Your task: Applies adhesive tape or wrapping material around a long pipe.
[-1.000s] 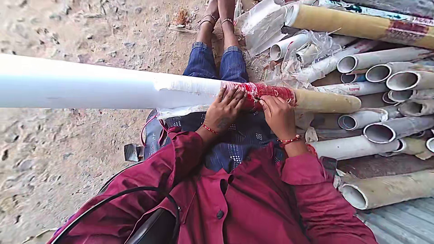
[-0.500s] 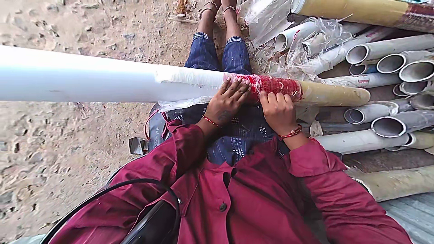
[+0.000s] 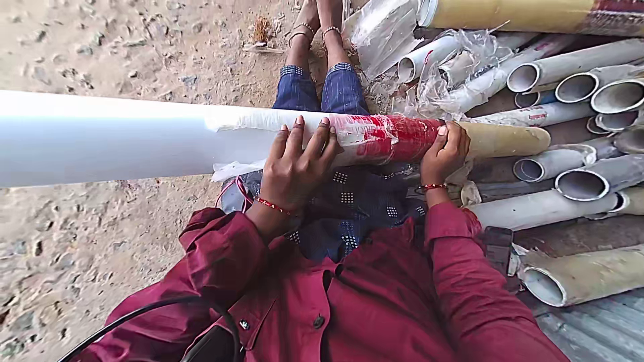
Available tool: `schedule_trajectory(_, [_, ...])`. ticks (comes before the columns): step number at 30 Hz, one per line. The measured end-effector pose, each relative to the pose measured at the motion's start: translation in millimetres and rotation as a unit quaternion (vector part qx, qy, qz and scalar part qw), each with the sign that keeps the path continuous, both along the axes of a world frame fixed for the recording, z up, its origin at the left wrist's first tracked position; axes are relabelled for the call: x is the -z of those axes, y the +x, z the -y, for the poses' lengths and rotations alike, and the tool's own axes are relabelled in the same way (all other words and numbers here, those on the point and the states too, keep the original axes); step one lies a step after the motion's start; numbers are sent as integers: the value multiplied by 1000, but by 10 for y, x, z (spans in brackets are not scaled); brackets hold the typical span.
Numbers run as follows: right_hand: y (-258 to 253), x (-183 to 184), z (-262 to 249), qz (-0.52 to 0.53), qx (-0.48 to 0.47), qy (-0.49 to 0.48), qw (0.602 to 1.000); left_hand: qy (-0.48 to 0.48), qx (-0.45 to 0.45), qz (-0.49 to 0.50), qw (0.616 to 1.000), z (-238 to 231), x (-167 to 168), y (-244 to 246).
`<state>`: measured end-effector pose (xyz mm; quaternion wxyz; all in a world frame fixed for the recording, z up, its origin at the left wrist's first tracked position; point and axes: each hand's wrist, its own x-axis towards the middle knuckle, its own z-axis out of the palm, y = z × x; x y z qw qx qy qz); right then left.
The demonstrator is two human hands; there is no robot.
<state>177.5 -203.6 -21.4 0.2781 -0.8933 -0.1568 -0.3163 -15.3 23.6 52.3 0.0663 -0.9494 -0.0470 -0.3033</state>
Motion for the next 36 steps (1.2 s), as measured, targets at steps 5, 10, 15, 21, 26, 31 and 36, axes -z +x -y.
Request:
schedule_trajectory(5, [414,-401,12,-175,-75,1,982,-68,10,-87,994,-60,-541,366])
schedule_trajectory(10, [643,-515,20,-225,-50,-47,972,-77,-9,-103,992,37,-534,408])
schedule_trajectory(15, [48,-728,-132,-161,-55,-21,985,-70,1,-65,995,-50,-304,439])
schedule_trajectory(21, [-532,-1082,-242,-334,-199,-9,921,-25,27,-46,998,17,-313,413])
schedule_trajectory(26, [-506,-1079,-281,-274,-251,94,924,-30,49,-8,998,144,-437,356])
schedule_trajectory(31, [-275,-1012,-51,-282,-156,190,927,-70,60,-110,990,342,-811,480])
schedule_trajectory(36, [-392,-935,48,-292,-170,254,906,-150,61,-331,929,847,-936,978])
